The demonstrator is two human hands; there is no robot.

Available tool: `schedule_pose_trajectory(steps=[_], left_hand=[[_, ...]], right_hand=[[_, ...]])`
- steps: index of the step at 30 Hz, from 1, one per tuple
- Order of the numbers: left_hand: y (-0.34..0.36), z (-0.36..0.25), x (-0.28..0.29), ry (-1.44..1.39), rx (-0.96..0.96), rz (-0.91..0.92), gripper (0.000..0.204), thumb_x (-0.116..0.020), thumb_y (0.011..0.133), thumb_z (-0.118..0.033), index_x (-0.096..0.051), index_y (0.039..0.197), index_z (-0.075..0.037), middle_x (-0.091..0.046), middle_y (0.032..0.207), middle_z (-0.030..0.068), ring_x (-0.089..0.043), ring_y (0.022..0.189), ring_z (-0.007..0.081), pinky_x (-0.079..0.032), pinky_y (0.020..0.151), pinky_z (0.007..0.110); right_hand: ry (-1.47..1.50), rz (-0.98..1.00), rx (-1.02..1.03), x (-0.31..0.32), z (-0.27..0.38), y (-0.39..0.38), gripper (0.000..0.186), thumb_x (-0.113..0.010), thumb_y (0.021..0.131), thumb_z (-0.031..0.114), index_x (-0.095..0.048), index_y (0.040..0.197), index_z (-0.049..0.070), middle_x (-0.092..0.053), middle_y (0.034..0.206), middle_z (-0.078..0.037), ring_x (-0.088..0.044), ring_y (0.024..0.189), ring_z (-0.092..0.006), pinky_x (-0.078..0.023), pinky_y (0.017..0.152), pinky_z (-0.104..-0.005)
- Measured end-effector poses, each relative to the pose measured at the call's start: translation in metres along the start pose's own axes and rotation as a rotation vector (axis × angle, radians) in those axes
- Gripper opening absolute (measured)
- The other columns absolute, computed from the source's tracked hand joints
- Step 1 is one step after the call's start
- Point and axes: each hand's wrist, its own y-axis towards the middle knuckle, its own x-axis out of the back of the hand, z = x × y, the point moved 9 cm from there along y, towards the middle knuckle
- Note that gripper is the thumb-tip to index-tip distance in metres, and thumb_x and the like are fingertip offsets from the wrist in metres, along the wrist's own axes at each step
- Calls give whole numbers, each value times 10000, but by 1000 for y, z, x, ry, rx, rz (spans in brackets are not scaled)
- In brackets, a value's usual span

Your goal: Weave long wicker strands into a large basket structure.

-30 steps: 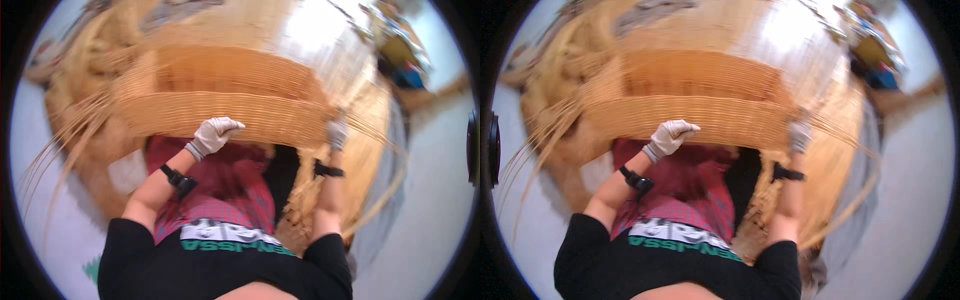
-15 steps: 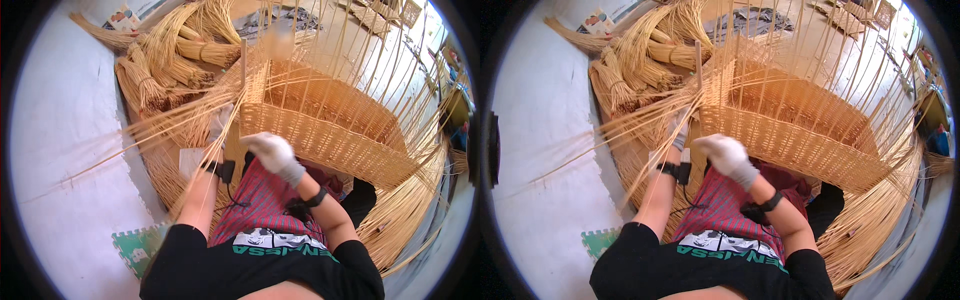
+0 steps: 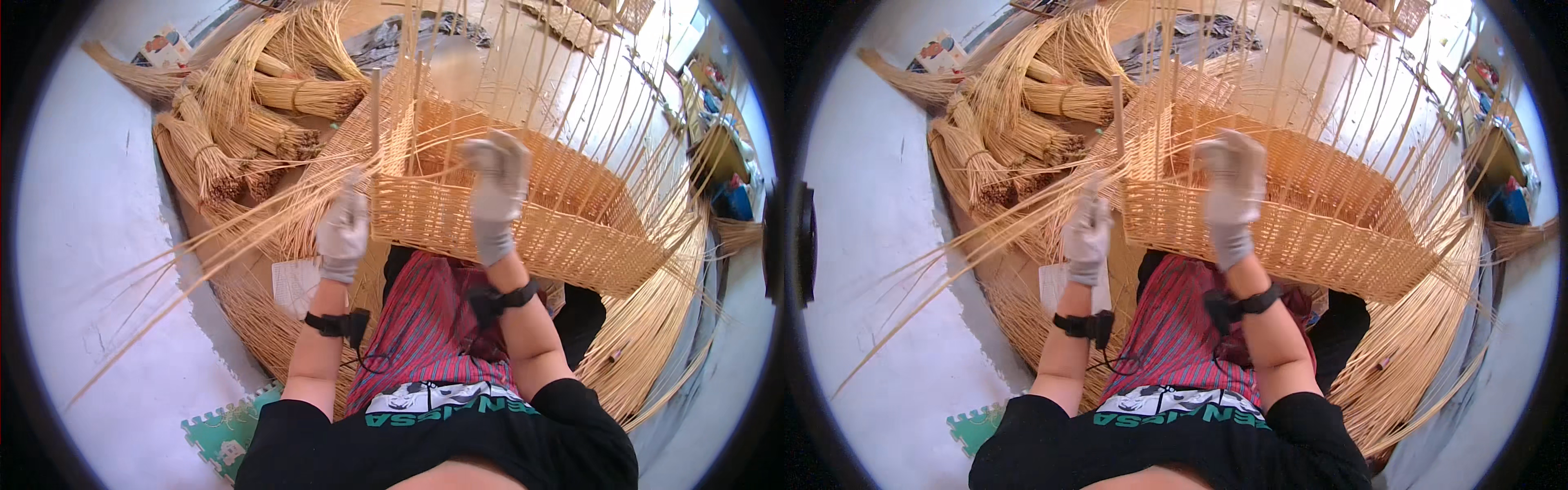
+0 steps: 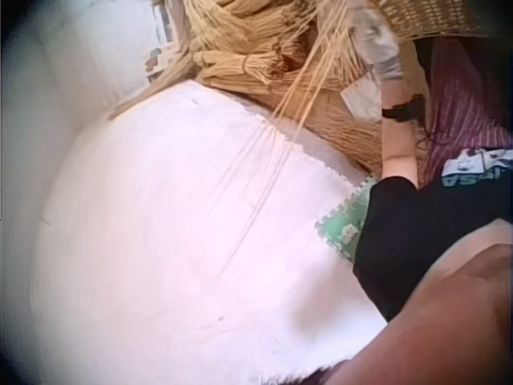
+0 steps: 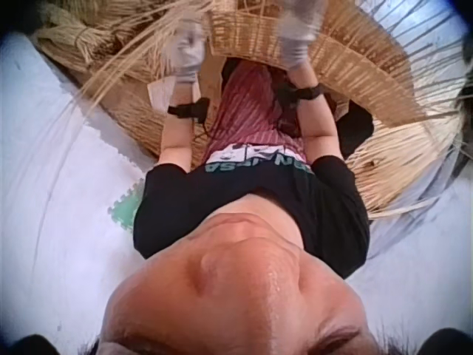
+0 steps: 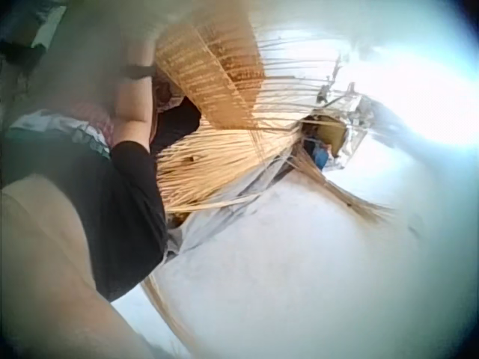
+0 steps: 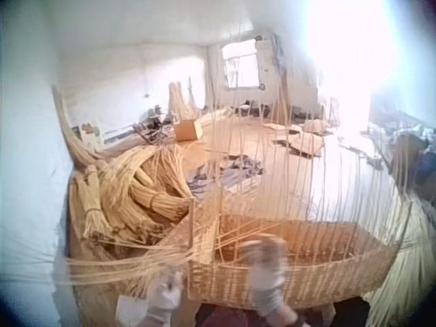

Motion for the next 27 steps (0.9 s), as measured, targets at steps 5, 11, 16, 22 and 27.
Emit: schedule_pose_trajectory(steps=[5,11,16,22,27], left_hand=[[-3,-53,-77,244,-543,113,757,-714,922,-167,-363,1574,-321,-585,1311,129,-695,701,249,-572,658,393],[12,-16,-114,558,-254,194,910,-747,843,-187,-283,1560,-499,-474,1481,153,-714,767,312,-588,696,422],[2,-37,-95,439,-460,-50,704,-710,883,-140,-481,1478,-436,-543,1392,150,-695,750,283,-583,727,394],[-17,-96,-165,359,-518,320,851,-803,770,-228,-431,1527,-343,-551,1340,127,-674,941,297,-548,825,416],[-16,-103,-165,414,-566,184,786,-768,777,-199,-483,1498,-326,-583,1156,98,-651,901,262,-534,750,386]], right_hand=[[-239,-228,-278,57,-38,7,179,-604,1006,42,-601,1179,89,-692,1098,-81,-680,1018,-189,-554,834,-313],[-1115,277,560,-71,-2,92,436,-592,960,-7,-589,1383,100,-678,1252,-104,-713,1040,-245,-573,838,-343],[-475,53,-30,41,-6,18,476,-471,1028,10,-444,1491,120,-648,1185,-121,-673,1034,-179,-574,817,-312],[-1207,108,234,76,-14,30,476,-464,1035,21,-389,1499,101,-576,1299,-127,-601,1172,-256,-505,995,-351],[-712,114,50,83,0,87,490,-457,1042,35,-316,1511,44,-576,1299,-136,-588,1200,-247,-512,996,-370]])
